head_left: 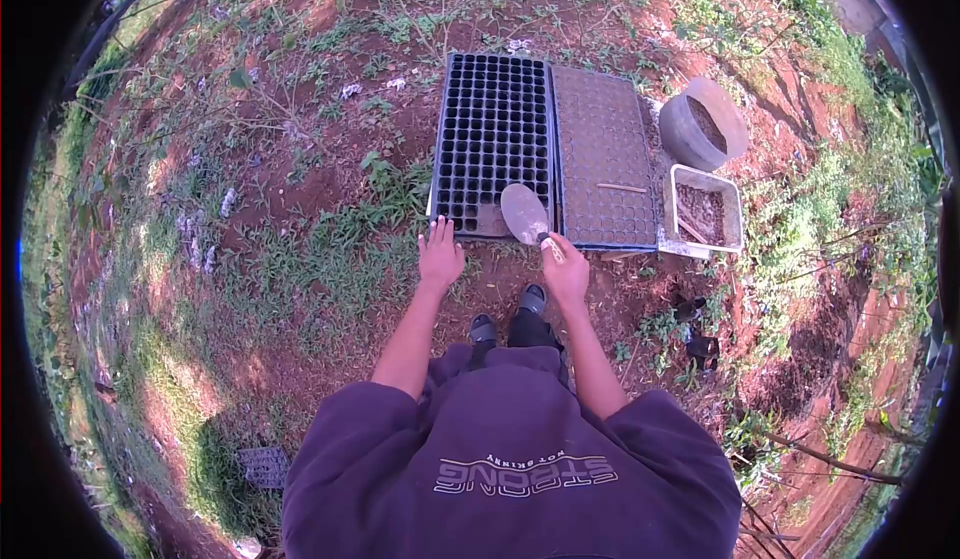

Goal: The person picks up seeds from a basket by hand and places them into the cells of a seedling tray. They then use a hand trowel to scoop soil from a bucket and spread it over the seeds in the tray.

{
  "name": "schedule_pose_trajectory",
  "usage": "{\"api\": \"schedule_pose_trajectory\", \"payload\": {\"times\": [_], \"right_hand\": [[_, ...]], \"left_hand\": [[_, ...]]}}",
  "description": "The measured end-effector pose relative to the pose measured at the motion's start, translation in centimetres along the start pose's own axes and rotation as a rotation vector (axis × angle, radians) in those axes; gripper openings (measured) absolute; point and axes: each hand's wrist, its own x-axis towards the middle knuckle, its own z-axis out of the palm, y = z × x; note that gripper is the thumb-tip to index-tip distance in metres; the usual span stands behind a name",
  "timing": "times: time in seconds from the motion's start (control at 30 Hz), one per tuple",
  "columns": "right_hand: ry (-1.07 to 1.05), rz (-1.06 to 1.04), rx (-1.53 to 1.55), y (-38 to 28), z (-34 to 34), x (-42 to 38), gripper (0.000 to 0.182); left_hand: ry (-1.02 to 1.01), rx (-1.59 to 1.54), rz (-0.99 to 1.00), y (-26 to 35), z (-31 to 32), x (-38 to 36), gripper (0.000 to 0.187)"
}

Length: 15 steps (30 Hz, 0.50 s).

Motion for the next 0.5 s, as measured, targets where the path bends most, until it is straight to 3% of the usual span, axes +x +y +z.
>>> {"api": "schedule_pose_trajectory", "payload": {"times": [0.2, 0.3, 0.33, 0.5], "right_hand": [[0.200, -0.060, 0.145, 0.9, -1.5, 0.6, 0.032], [0.182, 0.014, 0.186, 0.8, -2.7, 0.5, 0.031], [0.178, 0.017, 0.224, 1.2, -2.9, 0.8, 0.031], [0.198, -0.033, 0.307, 1.5, -4.8, 2.1, 0.028]], "left_hand": [[0.248, -0.336, 0.003, 2.4, 1.3, -0.5, 0.045], [0.316, -0.372, 0.042, 4.1, 1.1, -0.5, 0.038], [0.369, -0.425, 0.052, 4.8, 0.9, -0.4, 0.026], [0.441, -0.500, 0.103, 7.9, -0.6, 2.0, 0.013]]}}
